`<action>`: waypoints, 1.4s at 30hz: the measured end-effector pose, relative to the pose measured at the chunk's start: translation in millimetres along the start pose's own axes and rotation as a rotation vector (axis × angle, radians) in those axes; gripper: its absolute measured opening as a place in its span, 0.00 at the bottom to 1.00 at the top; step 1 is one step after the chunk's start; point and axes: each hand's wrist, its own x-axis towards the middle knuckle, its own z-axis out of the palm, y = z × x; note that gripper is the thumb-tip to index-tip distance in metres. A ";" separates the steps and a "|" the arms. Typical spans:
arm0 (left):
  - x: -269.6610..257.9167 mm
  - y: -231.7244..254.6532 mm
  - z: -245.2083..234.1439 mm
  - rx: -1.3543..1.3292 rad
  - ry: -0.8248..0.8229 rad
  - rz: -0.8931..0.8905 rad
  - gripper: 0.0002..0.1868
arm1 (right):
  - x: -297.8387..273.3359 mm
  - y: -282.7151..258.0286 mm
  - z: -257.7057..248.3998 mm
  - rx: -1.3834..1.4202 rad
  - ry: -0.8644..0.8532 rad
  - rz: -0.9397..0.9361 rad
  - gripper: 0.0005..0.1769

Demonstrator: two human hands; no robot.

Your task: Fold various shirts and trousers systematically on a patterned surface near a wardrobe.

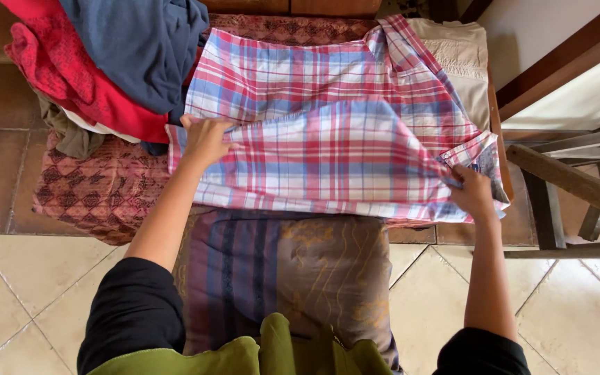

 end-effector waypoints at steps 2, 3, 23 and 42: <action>12.0 -7.2 6.1 -0.005 0.113 0.045 0.26 | 17.8 -1.1 -0.7 -0.031 0.033 -0.012 0.17; 17.6 -11.1 9.3 -0.008 0.223 0.090 0.24 | 26.3 -1.9 -0.6 -0.061 0.064 -0.020 0.18; -116.9 -47.1 44.9 -0.071 0.297 -0.521 0.47 | -118.6 85.3 68.6 0.288 0.829 0.372 0.14; -111.7 -94.1 79.5 -0.859 0.240 -1.009 0.26 | -89.4 107.6 21.2 1.172 0.136 0.688 0.14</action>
